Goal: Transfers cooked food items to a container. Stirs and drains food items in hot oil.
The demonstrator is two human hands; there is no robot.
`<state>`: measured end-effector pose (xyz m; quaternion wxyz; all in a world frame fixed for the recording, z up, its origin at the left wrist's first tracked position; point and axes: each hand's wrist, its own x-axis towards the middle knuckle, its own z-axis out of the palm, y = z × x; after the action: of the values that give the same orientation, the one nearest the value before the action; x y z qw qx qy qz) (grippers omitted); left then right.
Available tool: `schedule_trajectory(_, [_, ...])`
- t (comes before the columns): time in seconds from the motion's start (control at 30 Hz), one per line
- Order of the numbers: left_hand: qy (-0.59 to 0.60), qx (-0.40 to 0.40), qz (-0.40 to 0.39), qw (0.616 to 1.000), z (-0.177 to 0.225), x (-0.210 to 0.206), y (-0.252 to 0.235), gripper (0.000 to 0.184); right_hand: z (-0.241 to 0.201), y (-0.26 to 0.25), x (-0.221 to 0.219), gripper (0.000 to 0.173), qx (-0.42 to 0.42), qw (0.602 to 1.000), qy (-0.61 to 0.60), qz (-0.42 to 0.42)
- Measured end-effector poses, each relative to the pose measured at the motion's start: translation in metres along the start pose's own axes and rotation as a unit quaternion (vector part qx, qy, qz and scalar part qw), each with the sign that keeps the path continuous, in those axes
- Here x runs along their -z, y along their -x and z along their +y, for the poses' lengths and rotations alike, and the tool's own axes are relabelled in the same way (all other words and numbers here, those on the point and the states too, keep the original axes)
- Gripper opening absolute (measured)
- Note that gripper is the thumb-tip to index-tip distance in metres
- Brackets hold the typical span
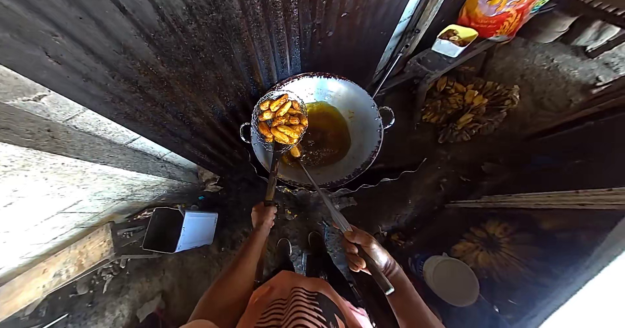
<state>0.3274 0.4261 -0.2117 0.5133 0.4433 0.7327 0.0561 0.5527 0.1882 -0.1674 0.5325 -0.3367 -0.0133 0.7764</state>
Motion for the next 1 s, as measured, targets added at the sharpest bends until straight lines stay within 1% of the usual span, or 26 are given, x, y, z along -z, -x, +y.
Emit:
schedule_trajectory(0.1, [0.006, 0.004, 0.003, 1.000, -0.001, -0.002, 0.000, 0.017, -0.006, -0.004, -0.015, 0.045, -0.010, 0.998, 0.052, 0.031])
schedule_trajectory(0.17, [0.013, 0.007, 0.004, 1.000, 0.000, -0.003, 0.002, 0.018, -0.008, -0.009, -0.020, 0.045, 0.001, 0.997, 0.061, 0.042])
schedule_trajectory(0.27, [0.033, 0.007, 0.005, 0.999, -0.001, -0.002, 0.003, 0.018, -0.001, -0.014, -0.018, 0.047, 0.029, 0.997, 0.049, 0.051])
schedule_trajectory(0.33, [0.034, 0.007, 0.005, 0.999, -0.002, -0.002, 0.003, 0.017, 0.005, -0.016, -0.017, 0.048, 0.031, 0.993, 0.080, 0.077])
schedule_trajectory(0.43, [0.031, 0.006, 0.003, 0.999, -0.002, -0.002, 0.002, 0.016, 0.008, -0.025, -0.017, 0.037, 0.006, 0.975, 0.177, 0.138])
schedule_trajectory(0.5, [0.029, 0.006, 0.002, 1.000, -0.002, -0.002, 0.001, 0.015, 0.008, -0.031, -0.019, 0.032, -0.008, 0.965, 0.211, 0.154])
schedule_trajectory(0.53, [0.027, 0.007, 0.003, 1.000, -0.003, -0.002, 0.001, 0.016, 0.007, -0.032, -0.020, 0.031, -0.003, 0.969, 0.196, 0.150])
schedule_trajectory(0.57, [0.025, 0.007, 0.002, 1.000, -0.002, -0.002, 0.001, 0.016, 0.006, -0.031, -0.020, 0.033, 0.015, 0.978, 0.156, 0.136])
schedule_trajectory(0.63, [0.026, 0.007, 0.001, 1.000, -0.001, 0.000, 0.002, 0.018, 0.006, -0.026, -0.016, 0.039, 0.056, 0.994, 0.044, 0.086])
schedule_trajectory(0.67, [0.028, 0.008, 0.001, 1.000, -0.002, 0.000, 0.002, 0.018, 0.007, -0.024, -0.013, 0.040, 0.068, 0.995, 0.007, 0.066])
schedule_trajectory(0.7, [0.027, 0.009, 0.001, 1.000, -0.002, 0.000, 0.001, 0.018, 0.008, -0.023, -0.011, 0.042, 0.076, 0.995, -0.005, 0.060])
schedule_trajectory(0.73, [0.026, 0.010, 0.001, 1.000, -0.002, 0.000, 0.000, 0.018, 0.010, -0.022, -0.011, 0.044, 0.080, 0.994, 0.008, 0.069])
schedule_trajectory(0.8, [0.026, 0.010, 0.001, 1.000, -0.003, 0.000, 0.000, 0.017, 0.009, -0.024, -0.015, 0.047, 0.071, 0.987, 0.087, 0.118])
schedule_trajectory(0.9, [0.035, 0.008, -0.004, 0.999, -0.001, -0.001, 0.001, 0.018, 0.007, -0.036, -0.025, 0.035, 0.027, 0.957, 0.221, 0.188])
schedule_trajectory(0.93, [0.037, 0.008, -0.005, 0.999, -0.001, -0.001, 0.002, 0.018, 0.009, -0.041, -0.028, 0.033, 0.016, 0.951, 0.239, 0.195])
schedule_trajectory(1.0, [0.039, 0.008, -0.003, 0.999, -0.001, -0.003, 0.002, 0.019, 0.013, -0.048, -0.031, 0.035, 0.000, 0.957, 0.226, 0.184])
